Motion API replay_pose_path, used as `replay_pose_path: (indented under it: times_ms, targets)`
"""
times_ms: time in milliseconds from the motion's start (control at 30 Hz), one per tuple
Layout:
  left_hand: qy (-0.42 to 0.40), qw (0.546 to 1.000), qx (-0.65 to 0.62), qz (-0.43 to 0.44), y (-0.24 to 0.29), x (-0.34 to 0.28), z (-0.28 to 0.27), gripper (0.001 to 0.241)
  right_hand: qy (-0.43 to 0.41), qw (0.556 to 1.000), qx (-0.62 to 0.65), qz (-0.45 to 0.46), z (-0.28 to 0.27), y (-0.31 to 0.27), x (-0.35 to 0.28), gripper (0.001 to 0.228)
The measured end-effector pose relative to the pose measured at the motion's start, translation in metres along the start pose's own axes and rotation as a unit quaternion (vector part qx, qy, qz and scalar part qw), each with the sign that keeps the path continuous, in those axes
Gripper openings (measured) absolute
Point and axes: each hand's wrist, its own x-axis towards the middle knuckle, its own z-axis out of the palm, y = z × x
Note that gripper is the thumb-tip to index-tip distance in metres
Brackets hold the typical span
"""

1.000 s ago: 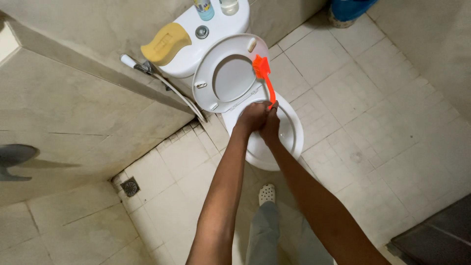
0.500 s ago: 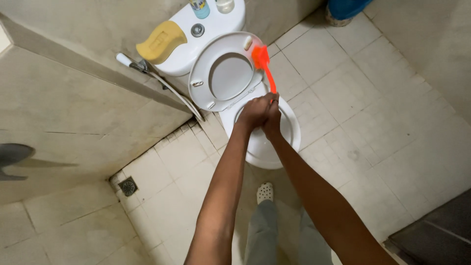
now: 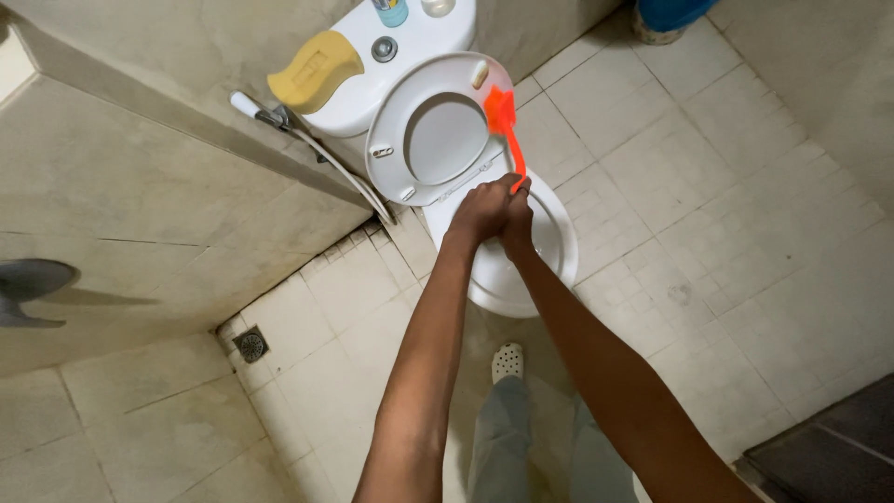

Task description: The person squirts a cleaning liquid into the toilet bowl and then scrubs the inside of the bowl and the underside of the seat with a red toilet brush. The person is kneeling on the floor during the task.

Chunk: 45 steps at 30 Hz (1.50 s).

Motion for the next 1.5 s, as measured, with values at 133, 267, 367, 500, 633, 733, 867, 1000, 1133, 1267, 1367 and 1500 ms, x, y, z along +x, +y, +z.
replay_pose_path:
  times_ms: [133,267,367,500,633,733,867,1000,1133,1267,1367,1500]
  targets:
    - [0.008,1.000,-0.022,0.013,-0.010,0.008,0.010,0.049,-0.016,0.977,-0.156,-0.141,0.002,-0.007,-0.003,0.058]
    - [0.006,1.000,-0.003,-0.028,0.017,-0.011,-0.007,0.047,0.012,0.959,-0.229,-0.166,0.000,0.012,0.007,0.062]
    - [0.014,1.000,-0.021,0.002,-0.024,0.009,0.013,0.054,-0.014,0.999,-0.030,-0.034,-0.006,0.010,0.014,0.076]
    - [0.024,0.999,-0.023,0.024,-0.009,0.003,0.007,0.051,0.010,0.999,-0.015,-0.040,0.011,-0.014,-0.010,0.077]
    - [0.026,1.000,-0.008,0.003,-0.008,-0.001,0.008,0.055,0.002,0.999,-0.024,-0.021,0.005,-0.007,-0.001,0.071]
    - [0.034,0.999,-0.020,0.013,-0.011,0.005,0.010,0.056,-0.009,1.000,-0.012,-0.018,0.011,-0.023,-0.013,0.072]
    - [0.034,0.999,-0.010,-0.012,0.015,-0.017,-0.005,0.053,-0.007,0.999,-0.034,-0.005,0.015,-0.022,-0.018,0.071]
    - [0.052,0.998,-0.031,0.023,-0.008,-0.002,0.008,0.058,0.023,0.995,-0.093,-0.022,0.002,-0.007,0.015,0.073]
    - [0.055,0.997,-0.043,0.018,0.005,-0.017,0.005,0.056,-0.044,0.993,-0.010,-0.104,-0.008,0.011,0.015,0.067]
    - [0.059,0.997,-0.054,0.023,-0.004,-0.013,0.015,0.054,-0.013,0.993,-0.047,-0.111,-0.024,0.040,0.053,0.051]
    - [0.058,0.995,-0.060,0.052,-0.014,-0.009,0.023,0.055,-0.147,0.972,0.059,-0.176,-0.016,0.017,0.021,0.052]
    - [0.061,0.996,-0.066,0.020,-0.001,-0.017,0.019,0.055,-0.155,0.971,0.089,-0.157,-0.027,0.038,0.039,0.052]
